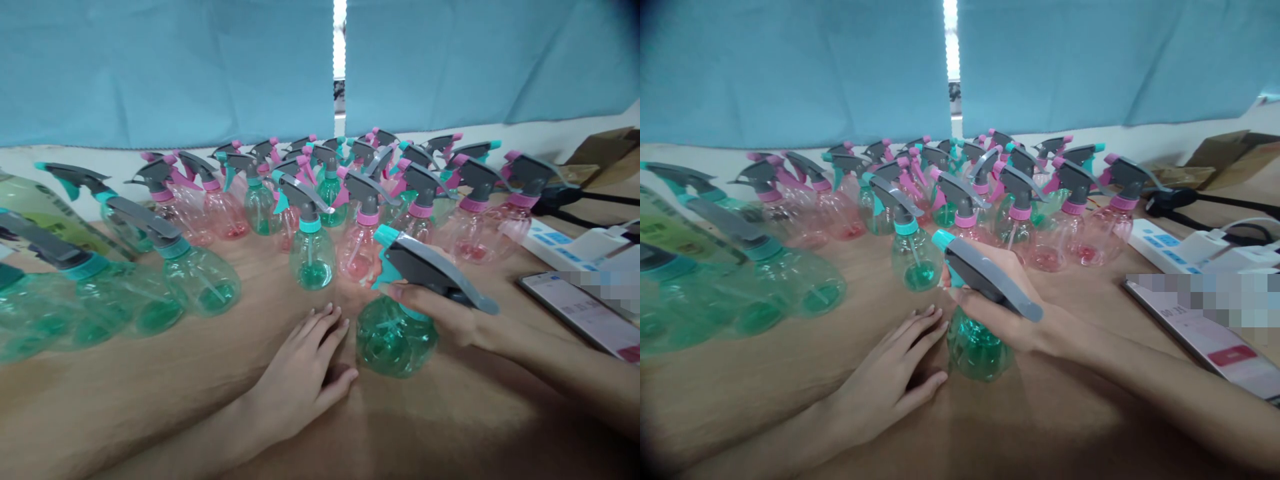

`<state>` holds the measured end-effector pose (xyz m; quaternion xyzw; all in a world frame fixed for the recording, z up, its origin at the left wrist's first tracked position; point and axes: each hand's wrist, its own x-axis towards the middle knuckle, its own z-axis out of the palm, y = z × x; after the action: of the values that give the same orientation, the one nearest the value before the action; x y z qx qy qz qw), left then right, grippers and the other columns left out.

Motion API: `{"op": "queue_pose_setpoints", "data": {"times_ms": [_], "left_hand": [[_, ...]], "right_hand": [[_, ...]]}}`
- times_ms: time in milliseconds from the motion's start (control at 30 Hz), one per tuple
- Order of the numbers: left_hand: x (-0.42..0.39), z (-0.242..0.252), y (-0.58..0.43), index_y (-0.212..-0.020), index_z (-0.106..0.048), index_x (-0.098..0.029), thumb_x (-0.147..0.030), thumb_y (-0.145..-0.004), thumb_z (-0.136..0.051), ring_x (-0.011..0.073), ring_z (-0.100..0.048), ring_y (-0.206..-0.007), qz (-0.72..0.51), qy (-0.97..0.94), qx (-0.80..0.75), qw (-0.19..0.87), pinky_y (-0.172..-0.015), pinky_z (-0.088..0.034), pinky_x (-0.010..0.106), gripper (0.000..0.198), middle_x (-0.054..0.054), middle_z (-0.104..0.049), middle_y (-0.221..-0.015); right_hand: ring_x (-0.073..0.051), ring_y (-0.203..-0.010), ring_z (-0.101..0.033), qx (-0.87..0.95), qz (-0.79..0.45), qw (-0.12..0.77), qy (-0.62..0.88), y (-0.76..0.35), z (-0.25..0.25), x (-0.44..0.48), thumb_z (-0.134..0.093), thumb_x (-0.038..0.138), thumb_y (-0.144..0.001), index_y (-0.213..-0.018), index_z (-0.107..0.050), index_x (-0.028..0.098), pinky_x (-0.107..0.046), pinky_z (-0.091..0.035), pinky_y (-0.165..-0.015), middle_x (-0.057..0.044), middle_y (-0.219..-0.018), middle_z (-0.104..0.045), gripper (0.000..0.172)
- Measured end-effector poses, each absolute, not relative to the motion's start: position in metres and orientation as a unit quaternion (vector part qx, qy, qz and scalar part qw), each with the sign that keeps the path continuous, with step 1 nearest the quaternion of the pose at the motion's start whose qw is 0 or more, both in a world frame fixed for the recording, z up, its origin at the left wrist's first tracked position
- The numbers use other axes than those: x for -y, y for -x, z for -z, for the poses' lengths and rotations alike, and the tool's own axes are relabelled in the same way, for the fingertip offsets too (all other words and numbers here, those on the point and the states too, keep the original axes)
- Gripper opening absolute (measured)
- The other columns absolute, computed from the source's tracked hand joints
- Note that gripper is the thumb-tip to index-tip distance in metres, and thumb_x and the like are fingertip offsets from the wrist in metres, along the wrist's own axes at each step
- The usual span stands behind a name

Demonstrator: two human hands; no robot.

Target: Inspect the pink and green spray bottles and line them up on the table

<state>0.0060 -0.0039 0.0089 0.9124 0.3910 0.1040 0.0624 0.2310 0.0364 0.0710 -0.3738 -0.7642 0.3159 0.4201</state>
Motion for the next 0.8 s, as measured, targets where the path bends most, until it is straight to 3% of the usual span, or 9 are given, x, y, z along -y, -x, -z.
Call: {"op": "queue_pose_setpoints", "data": {"times_ms": [67, 167, 300, 400, 533, 800], "left_hand": [[0.004, -0.009, -0.006, -0.140, -0.039, -0.010, -0.041, -0.096, -0.049, 0.0275, -0.032, -0.137, -0.106, -0.912, -0.390, 0.066, -0.108, -0.032, 0.046, 0.055, 0.014, -0.041, -0.146], [0.004, -0.010, -0.006, -0.141, -0.038, -0.011, -0.041, -0.097, -0.048, 0.0277, -0.032, -0.136, -0.107, -0.912, -0.389, 0.067, -0.108, -0.032, 0.047, 0.054, 0.014, -0.040, -0.147], [0.004, -0.008, -0.005, -0.140, -0.039, -0.009, -0.041, -0.096, -0.049, 0.0279, -0.032, -0.137, -0.106, -0.912, -0.390, 0.064, -0.108, -0.032, 0.047, 0.055, 0.015, -0.040, -0.147], [0.004, -0.007, -0.005, -0.140, -0.040, -0.009, -0.042, -0.096, -0.050, 0.0278, -0.031, -0.137, -0.110, -0.912, -0.391, 0.061, -0.109, -0.031, 0.046, 0.056, 0.016, -0.039, -0.147], [0.005, -0.007, -0.005, -0.139, -0.040, -0.009, -0.040, -0.096, -0.050, 0.0276, -0.031, -0.137, -0.107, -0.913, -0.389, 0.057, -0.109, -0.030, 0.046, 0.055, 0.016, -0.040, -0.146], [0.004, -0.008, -0.006, -0.139, -0.041, -0.009, -0.041, -0.095, -0.050, 0.0276, -0.032, -0.137, -0.104, -0.913, -0.390, 0.061, -0.109, -0.032, 0.046, 0.055, 0.015, -0.042, -0.146]], "right_hand": [[-0.009, -0.046, -0.035, 0.767, -0.319, 0.426, 0.358, -0.229, -0.074, -0.036, -0.056, 0.029, -0.084, -0.066, -0.051, 0.023, -0.024, -0.035, -0.044, 0.005, -0.056, -0.040, 0.019], [-0.010, -0.051, -0.043, 0.772, -0.337, 0.422, 0.336, -0.227, -0.076, -0.036, -0.055, 0.029, -0.085, -0.084, -0.059, 0.025, -0.023, -0.041, -0.049, 0.005, -0.060, -0.046, 0.005], [-0.015, -0.068, -0.058, 0.763, -0.357, 0.425, 0.332, -0.227, -0.076, -0.035, -0.058, 0.029, -0.084, -0.106, -0.061, 0.028, -0.025, -0.049, -0.064, 0.004, -0.068, -0.058, 0.022], [-0.015, -0.075, -0.061, 0.761, -0.371, 0.417, 0.331, -0.227, -0.076, -0.035, -0.059, 0.028, -0.084, -0.113, -0.060, 0.029, -0.027, -0.051, -0.071, 0.001, -0.087, -0.065, 0.029], [-0.015, -0.078, -0.062, 0.761, -0.366, 0.431, 0.317, -0.225, -0.080, -0.035, -0.063, 0.028, -0.081, -0.108, -0.063, 0.026, -0.027, -0.051, -0.072, -0.001, -0.106, -0.065, 0.027], [-0.010, -0.064, -0.055, 0.753, -0.379, 0.429, 0.325, -0.223, -0.085, -0.032, -0.057, 0.024, -0.083, -0.082, -0.061, 0.022, -0.022, -0.049, -0.061, 0.002, -0.084, -0.061, 0.004]]}}
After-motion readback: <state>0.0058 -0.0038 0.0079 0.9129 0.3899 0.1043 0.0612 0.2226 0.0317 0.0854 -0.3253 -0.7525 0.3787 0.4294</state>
